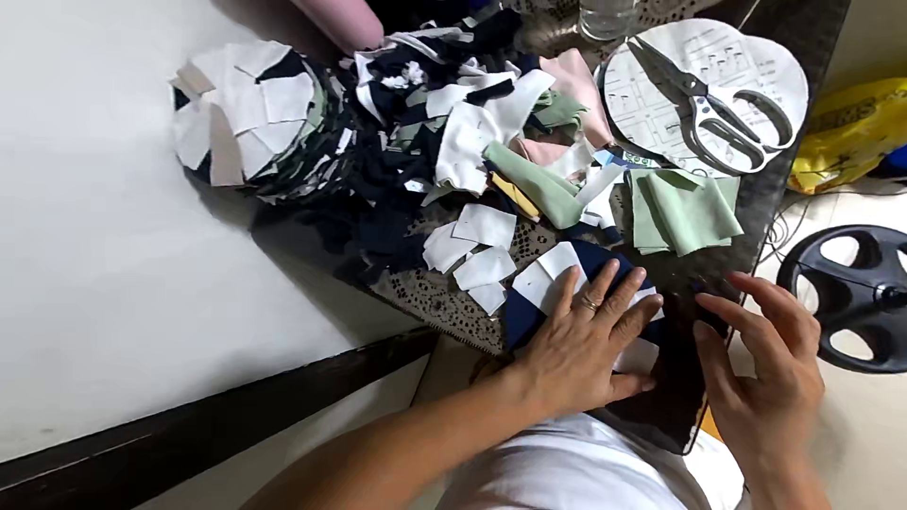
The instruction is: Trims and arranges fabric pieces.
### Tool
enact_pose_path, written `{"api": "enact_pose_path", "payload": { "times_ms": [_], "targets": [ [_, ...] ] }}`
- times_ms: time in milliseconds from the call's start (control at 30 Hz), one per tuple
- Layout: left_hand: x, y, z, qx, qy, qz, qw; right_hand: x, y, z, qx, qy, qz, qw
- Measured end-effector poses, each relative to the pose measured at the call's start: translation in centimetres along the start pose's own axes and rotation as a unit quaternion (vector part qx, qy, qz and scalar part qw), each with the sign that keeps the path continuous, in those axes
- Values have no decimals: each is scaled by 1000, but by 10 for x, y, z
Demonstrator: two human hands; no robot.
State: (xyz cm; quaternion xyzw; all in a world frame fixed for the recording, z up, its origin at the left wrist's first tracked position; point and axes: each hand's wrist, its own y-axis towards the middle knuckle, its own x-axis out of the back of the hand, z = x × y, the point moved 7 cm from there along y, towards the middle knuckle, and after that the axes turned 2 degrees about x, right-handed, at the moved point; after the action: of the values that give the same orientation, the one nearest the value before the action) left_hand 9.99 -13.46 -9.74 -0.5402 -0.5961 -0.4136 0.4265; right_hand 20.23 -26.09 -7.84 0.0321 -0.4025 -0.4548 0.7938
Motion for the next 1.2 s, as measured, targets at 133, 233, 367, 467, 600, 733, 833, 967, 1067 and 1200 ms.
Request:
{"api": "enact_pose_path", "payload": {
  "times_ms": [133, 233, 367, 467, 600, 733, 833, 967, 1067, 1200],
  "targets": [
    [0, 1, -1, -34, -13, 10, 999, -1, -1, 5, 17, -4, 0, 1000],
    [0, 1, -2, -77, -19, 28, 996, -1, -1, 11, 33, -7, 3, 999],
    [2, 1, -1, -158, -42, 91, 982, 1, 1, 19, 51, -15, 6, 999],
    [2, 1, 1, -200, -51, 101, 973, 2, -1, 21, 59, -18, 3, 998],
    [13, -8, -3, -84, -81, 3, 993, 4, 2, 21, 70, -18, 2, 997],
    [21, -14, -6, 151, -54, -94, 983, 1, 5, 22, 73, -13, 7, 997],
    [8, -7, -3, 201, -13, -98, 975, -2, 8, 26, 80, -7, 15, 997],
    [-1, -3, -1, 97, -7, -53, 994, 3, 8, 23, 80, -5, 22, 997],
    [0, -3, -1, -73, -46, 15, 996, 10, 3, 13, 71, -5, 8, 997],
    [-1, -3, 6, -297, -95, 113, 944, 15, -7, 5, 54, -12, 3, 998]
  ]
}}
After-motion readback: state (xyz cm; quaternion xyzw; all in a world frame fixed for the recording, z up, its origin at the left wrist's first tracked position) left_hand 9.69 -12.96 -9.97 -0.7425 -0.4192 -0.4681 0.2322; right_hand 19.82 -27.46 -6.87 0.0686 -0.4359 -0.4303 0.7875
